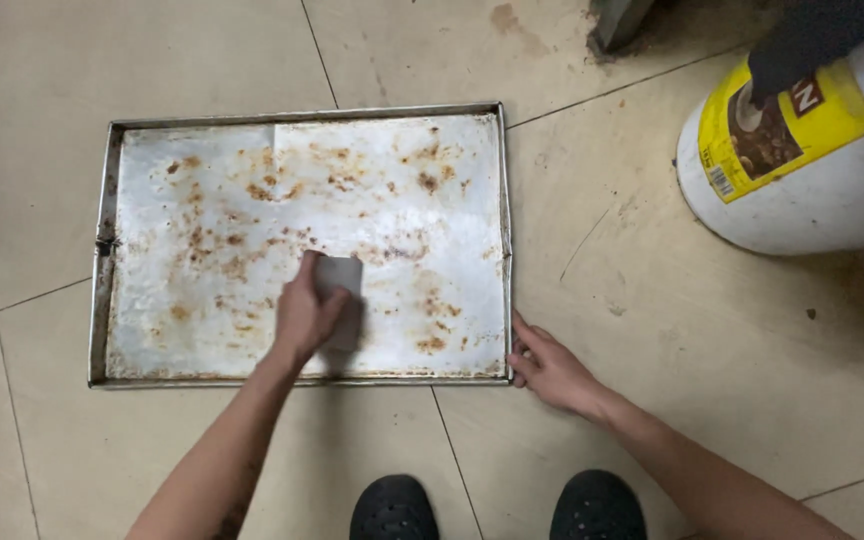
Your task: Scraping and cleaning residue from metal baking trays using a handheld scraper.
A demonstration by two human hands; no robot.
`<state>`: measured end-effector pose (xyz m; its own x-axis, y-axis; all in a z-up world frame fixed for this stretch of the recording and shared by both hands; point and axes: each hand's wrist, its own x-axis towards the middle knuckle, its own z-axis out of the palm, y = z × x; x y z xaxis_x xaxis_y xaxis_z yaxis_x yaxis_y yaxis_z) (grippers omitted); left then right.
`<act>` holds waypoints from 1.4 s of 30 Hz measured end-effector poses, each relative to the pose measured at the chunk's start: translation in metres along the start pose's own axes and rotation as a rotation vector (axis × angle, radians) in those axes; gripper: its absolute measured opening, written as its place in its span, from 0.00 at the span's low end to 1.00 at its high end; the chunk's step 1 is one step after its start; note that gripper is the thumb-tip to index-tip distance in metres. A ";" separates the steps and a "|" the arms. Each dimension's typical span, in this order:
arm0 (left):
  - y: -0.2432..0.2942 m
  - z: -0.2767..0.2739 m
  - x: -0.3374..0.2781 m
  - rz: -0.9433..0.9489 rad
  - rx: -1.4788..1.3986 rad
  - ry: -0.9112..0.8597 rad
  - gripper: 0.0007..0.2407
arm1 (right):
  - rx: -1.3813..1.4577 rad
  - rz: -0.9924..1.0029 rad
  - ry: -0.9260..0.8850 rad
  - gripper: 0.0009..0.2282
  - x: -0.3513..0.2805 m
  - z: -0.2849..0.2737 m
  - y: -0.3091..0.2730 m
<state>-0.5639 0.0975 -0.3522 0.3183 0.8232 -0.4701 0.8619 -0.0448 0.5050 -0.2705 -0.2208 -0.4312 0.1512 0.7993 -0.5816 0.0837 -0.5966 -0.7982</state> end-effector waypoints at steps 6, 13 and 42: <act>0.109 0.101 -0.073 0.065 -0.001 -0.208 0.23 | 0.009 -0.041 -0.035 0.36 0.000 -0.002 0.004; 0.152 0.156 -0.096 0.067 -0.149 -0.118 0.21 | 0.005 -0.066 -0.024 0.38 -0.002 -0.004 -0.001; 0.562 -0.053 -0.129 0.770 -1.003 -0.186 0.23 | 0.541 0.247 0.301 0.32 -0.076 -0.094 -0.091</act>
<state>-0.1412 -0.0038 0.0306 0.7206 0.6804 0.1330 -0.2167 0.0388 0.9755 -0.1971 -0.2338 -0.2997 0.3777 0.5415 -0.7511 -0.4833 -0.5766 -0.6588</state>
